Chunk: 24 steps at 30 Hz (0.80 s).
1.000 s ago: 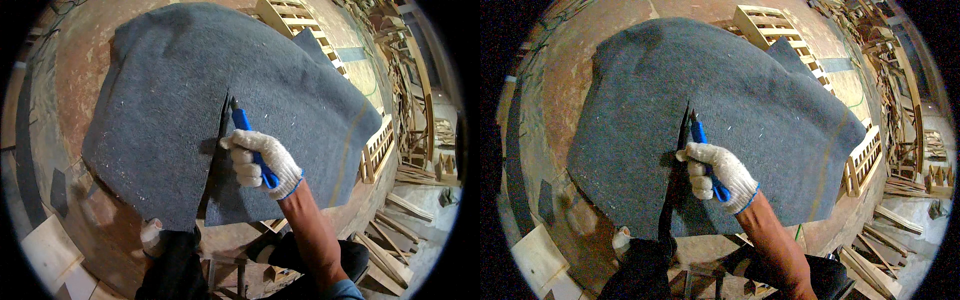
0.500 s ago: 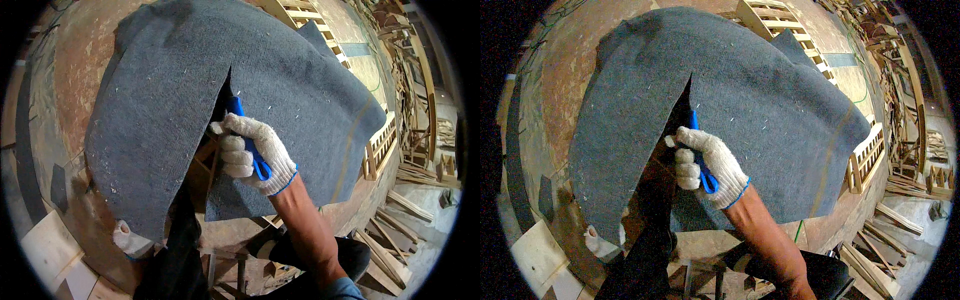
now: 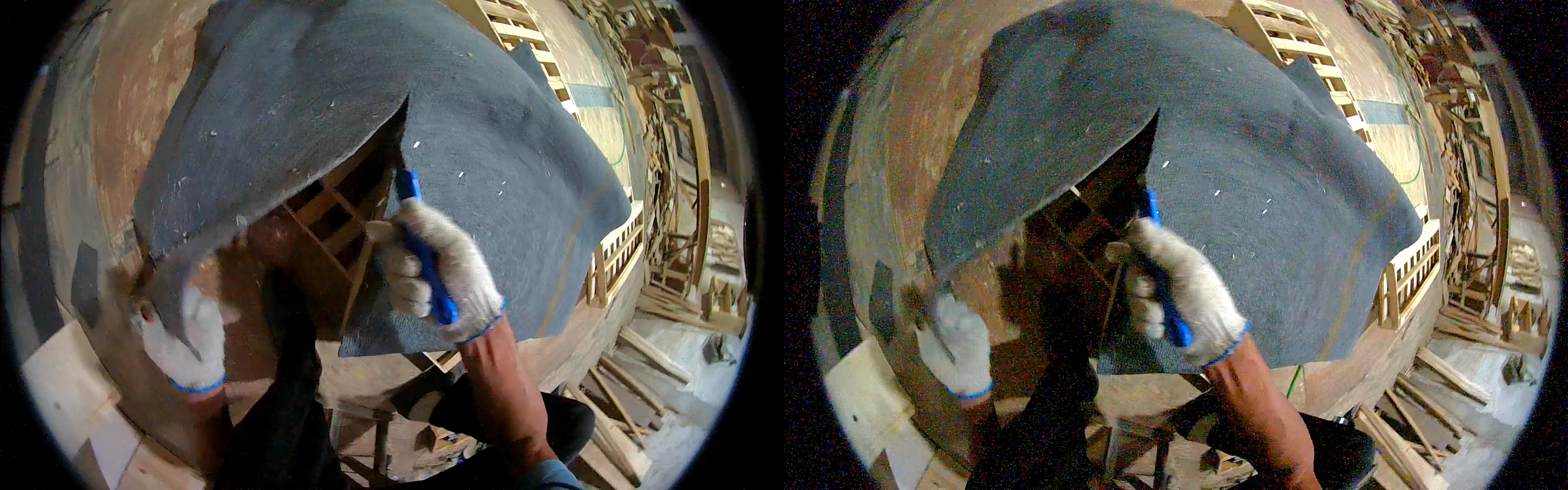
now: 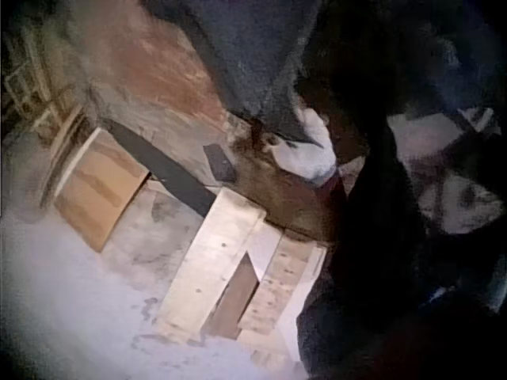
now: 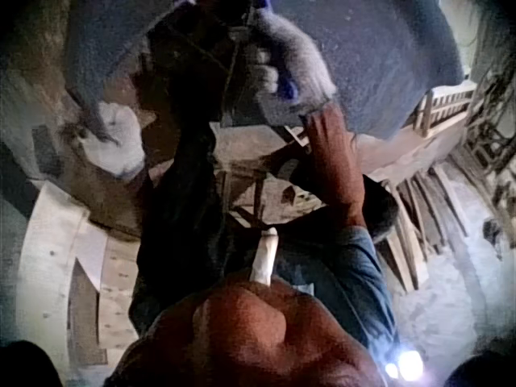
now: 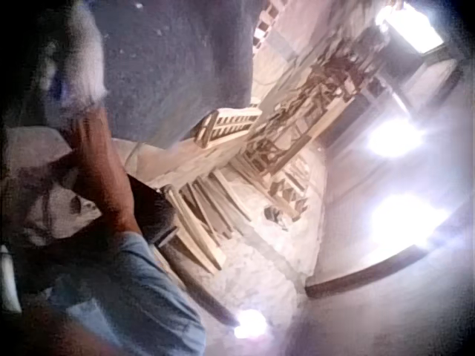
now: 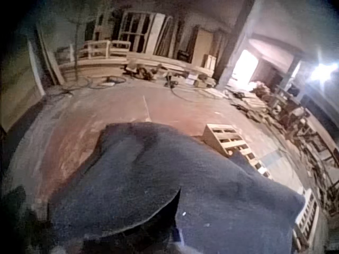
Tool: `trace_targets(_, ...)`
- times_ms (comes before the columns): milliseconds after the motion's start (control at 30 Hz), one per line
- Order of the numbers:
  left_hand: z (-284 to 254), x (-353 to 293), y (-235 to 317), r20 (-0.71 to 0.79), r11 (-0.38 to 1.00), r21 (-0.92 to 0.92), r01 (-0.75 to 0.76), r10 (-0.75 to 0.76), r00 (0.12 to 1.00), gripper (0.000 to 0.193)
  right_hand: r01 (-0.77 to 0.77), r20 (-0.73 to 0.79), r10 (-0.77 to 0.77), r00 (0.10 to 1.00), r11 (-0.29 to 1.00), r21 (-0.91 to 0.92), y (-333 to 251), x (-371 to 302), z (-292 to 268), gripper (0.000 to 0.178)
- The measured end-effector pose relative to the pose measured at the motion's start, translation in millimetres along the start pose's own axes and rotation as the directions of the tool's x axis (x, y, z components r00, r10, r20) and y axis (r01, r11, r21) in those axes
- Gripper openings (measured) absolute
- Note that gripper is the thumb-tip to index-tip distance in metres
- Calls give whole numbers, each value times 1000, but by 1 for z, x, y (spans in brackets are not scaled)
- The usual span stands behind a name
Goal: The person staples a grey fabric onto a wooden board using a pneumatic staple gun. They then use a utility knife to trim the excess fabric along the edges of the board.
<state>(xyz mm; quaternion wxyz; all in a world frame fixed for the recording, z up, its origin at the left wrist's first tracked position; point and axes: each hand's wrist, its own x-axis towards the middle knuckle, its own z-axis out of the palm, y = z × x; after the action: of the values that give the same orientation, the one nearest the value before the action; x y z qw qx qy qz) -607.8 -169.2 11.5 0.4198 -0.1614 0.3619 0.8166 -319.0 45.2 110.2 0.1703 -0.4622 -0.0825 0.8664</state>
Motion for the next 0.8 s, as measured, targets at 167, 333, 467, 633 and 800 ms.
trace_targets(167,56,33,0,679,970,-194,144,26,734,56,286,-143,-406,902,813,-508,-26,-30,-18,52)
trace_targets(333,100,21,-15,655,996,81,-49,-16,755,66,61,-124,-528,840,319,-946,-51,-39,-3,31)
trace_targets(467,89,30,-36,582,805,545,-234,-162,797,60,-55,609,-393,689,-867,-496,-71,-25,-15,34)
trace_targets(633,90,31,-55,640,455,745,-487,-283,714,57,-168,481,-244,842,-966,-196,-84,-20,3,35)
trace_targets(800,90,37,-83,667,451,721,-526,-246,704,57,-148,528,-171,832,-985,-86,-88,-17,11,34)
